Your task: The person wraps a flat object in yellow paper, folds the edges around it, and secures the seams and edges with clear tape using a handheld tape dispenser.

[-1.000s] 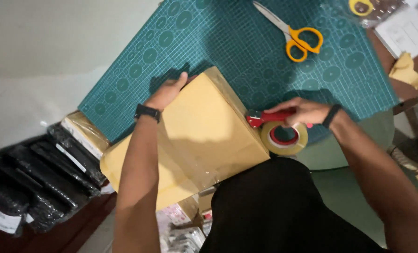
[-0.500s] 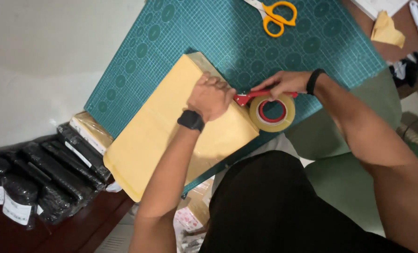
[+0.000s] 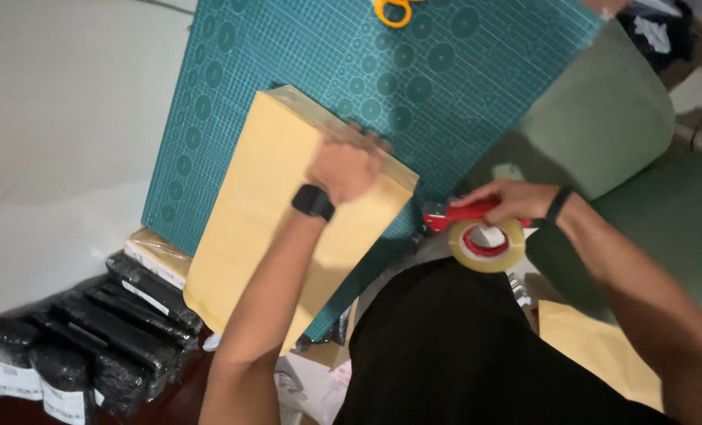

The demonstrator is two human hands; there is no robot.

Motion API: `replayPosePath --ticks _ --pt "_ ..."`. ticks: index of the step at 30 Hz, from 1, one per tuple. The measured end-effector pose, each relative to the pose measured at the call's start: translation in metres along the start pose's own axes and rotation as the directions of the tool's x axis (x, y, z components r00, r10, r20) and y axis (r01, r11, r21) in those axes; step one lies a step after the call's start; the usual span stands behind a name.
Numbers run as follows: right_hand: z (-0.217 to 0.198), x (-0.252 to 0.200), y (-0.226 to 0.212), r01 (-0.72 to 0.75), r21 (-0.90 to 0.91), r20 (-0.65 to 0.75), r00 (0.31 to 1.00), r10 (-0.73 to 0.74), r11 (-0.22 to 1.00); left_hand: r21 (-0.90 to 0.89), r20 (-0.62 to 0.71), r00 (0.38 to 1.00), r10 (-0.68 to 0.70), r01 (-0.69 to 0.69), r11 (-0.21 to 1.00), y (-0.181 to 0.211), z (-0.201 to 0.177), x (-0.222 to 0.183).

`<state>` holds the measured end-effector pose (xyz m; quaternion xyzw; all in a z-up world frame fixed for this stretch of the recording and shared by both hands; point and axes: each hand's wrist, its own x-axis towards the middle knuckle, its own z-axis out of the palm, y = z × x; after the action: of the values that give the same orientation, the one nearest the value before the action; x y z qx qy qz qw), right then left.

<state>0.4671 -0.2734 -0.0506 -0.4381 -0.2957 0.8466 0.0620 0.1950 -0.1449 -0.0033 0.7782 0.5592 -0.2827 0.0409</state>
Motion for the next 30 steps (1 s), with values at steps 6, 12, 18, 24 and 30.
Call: replayPosePath --ticks 6,12,18,24,30 --pt "0.011 0.041 -0.01 -0.012 -0.205 -0.008 1.0 0.011 0.979 -0.125 -0.256 0.845 0.469 -0.51 0.851 0.032 0.047 -0.05" --pt "0.065 0.071 -0.004 -0.132 -0.158 0.424 0.886 0.188 0.978 -0.027 0.017 0.828 0.56 -0.56 0.828 0.053 0.03 -0.054" --pt "0.013 0.028 0.043 -0.056 0.198 0.14 0.99 0.029 0.979 0.484 0.238 0.799 0.552 -0.59 0.646 0.068 0.027 -0.083" --pt "-0.012 -0.068 -0.03 -0.029 -0.361 -0.216 0.975 -0.053 0.932 0.697 0.305 0.808 0.505 -0.551 0.46 0.059 -0.022 -0.107" --pt "0.033 -0.095 -0.116 -0.159 -0.443 -0.696 0.681 -0.227 0.882 0.602 0.646 0.575 0.502 -0.788 0.128 0.026 -0.029 -0.148"
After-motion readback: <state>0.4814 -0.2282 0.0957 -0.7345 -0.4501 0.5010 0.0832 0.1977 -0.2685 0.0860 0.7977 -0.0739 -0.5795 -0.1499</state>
